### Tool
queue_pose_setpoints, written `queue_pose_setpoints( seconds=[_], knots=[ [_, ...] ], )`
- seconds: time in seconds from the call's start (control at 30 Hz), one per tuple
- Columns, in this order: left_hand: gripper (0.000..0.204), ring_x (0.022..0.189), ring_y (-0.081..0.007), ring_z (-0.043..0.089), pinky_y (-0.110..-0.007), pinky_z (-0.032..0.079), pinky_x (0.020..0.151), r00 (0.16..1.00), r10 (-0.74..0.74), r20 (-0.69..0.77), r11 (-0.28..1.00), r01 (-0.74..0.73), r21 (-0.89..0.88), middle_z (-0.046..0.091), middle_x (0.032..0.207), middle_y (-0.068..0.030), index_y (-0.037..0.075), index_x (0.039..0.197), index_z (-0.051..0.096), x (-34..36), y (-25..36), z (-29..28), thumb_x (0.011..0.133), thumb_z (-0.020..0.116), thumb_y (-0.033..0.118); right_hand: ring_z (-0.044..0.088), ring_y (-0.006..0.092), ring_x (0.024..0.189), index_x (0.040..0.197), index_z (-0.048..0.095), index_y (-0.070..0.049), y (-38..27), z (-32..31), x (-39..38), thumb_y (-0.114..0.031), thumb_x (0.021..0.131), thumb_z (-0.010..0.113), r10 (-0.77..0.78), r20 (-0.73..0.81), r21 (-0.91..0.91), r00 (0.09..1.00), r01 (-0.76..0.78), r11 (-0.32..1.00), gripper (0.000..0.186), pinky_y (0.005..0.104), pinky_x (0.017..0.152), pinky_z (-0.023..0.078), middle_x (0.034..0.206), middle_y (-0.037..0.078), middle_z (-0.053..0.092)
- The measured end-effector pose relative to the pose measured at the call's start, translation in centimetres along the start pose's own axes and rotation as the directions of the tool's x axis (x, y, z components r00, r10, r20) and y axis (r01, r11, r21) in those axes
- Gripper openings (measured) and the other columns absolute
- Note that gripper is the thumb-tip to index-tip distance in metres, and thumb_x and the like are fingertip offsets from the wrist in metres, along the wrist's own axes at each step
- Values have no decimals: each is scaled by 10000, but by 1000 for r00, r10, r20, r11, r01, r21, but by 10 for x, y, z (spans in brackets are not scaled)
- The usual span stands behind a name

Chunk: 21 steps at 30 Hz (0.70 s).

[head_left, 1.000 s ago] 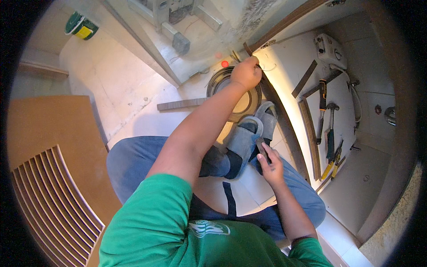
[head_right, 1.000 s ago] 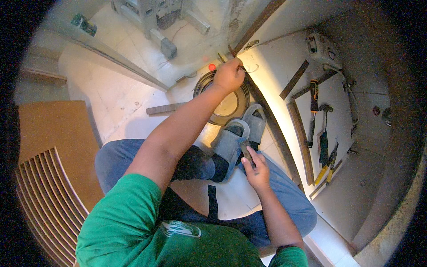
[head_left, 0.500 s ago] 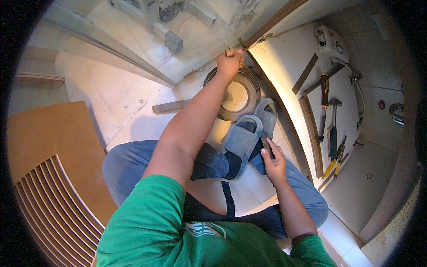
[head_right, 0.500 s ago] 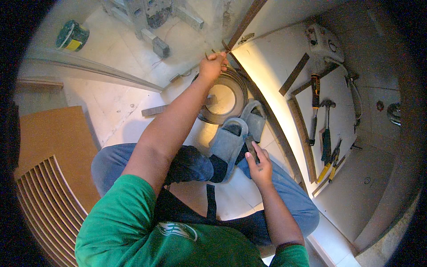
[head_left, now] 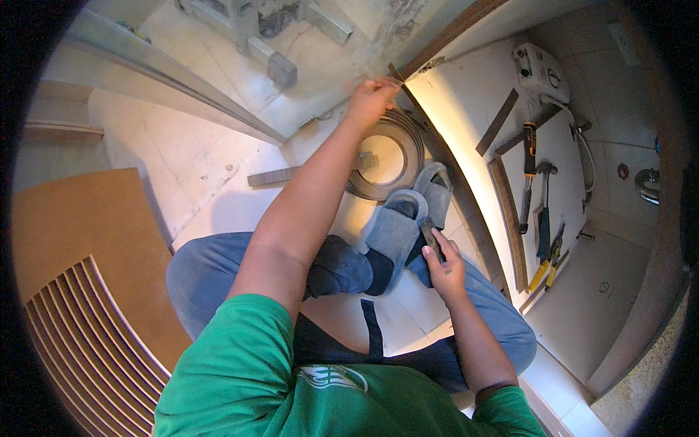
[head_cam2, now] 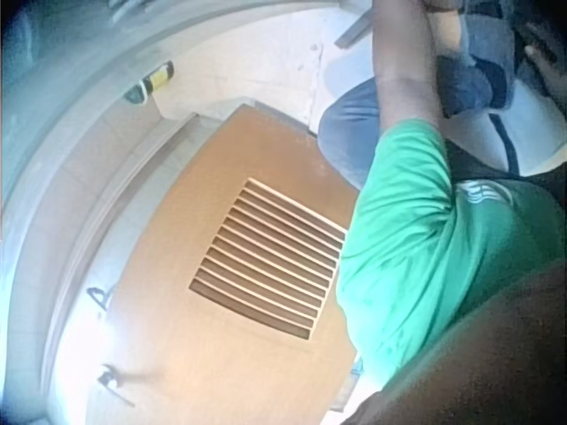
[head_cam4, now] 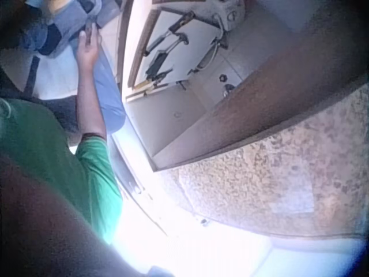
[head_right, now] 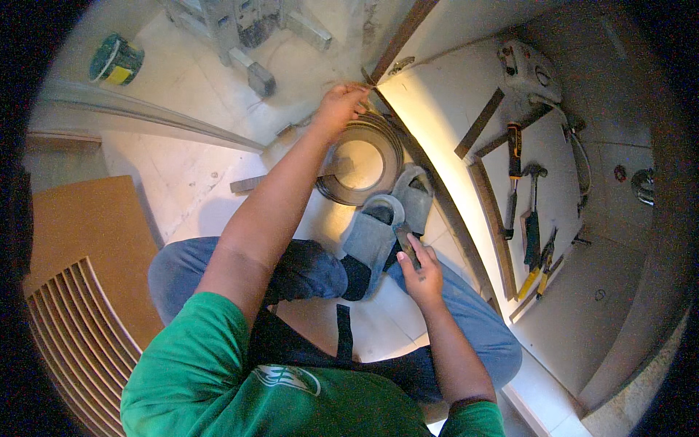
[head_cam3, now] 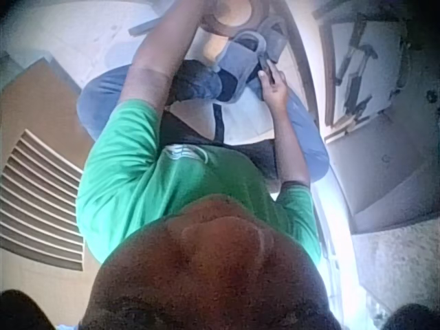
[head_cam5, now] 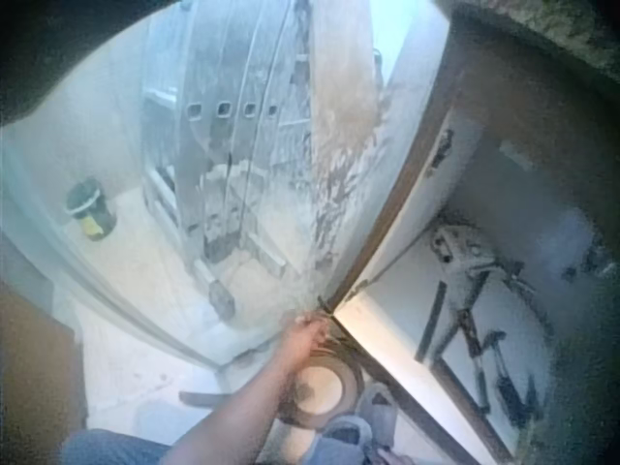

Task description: The person sits on the floor and installs a small wooden trim piece under a kitchen cabinet. They use a hammer to tap the trim into place, then use a utility knife to trim excess material and a sanding block to smooth the edges.

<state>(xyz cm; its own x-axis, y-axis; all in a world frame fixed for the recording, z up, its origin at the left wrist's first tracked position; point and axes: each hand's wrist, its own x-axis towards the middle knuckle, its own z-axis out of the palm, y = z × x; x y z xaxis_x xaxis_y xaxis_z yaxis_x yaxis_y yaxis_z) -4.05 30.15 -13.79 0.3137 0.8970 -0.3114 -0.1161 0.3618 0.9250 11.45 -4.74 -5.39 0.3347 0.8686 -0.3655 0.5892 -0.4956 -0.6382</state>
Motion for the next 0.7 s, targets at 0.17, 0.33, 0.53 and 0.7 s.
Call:
queue_pose_setpoints(
  seconds=[0.17,0.33,0.53,0.7],
  knots=[
    [329,964,-310,673,-416,535,854,875,481,-62,749,-373,548,687,1027,-121,138,1130,656,-1,-5,14,899,664,372,649,302,1054,1340,633,-114,0,1,-1,-272,906,724,-11,2,-1,1000,11,1000,471,367,937,498,1108,169,660],
    [296,926,-377,674,-415,547,835,871,490,-17,543,-290,788,705,1015,-164,69,996,720,4,10,20,900,653,340,648,303,1063,1337,635,-118,-2,0,-1,-256,901,729,13,16,-13,1000,-12,1000,467,365,946,495,1104,164,660],
    [247,707,-271,704,-351,556,686,935,77,-346,994,-43,103,727,843,-178,-27,864,718,13,11,35,944,636,191,651,300,1063,1336,637,-125,-1,1,-1,-252,898,734,-11,-6,-15,1000,10,1000,466,365,945,496,1094,158,666],
    [230,635,-176,685,-294,536,614,892,-178,-416,930,14,-368,728,766,-138,-52,820,697,13,3,49,933,670,146,660,293,1043,1337,638,-128,2,1,-3,-257,907,732,-4,-5,-6,1000,4,1000,458,358,927,504,1092,156,669]
  ],
)
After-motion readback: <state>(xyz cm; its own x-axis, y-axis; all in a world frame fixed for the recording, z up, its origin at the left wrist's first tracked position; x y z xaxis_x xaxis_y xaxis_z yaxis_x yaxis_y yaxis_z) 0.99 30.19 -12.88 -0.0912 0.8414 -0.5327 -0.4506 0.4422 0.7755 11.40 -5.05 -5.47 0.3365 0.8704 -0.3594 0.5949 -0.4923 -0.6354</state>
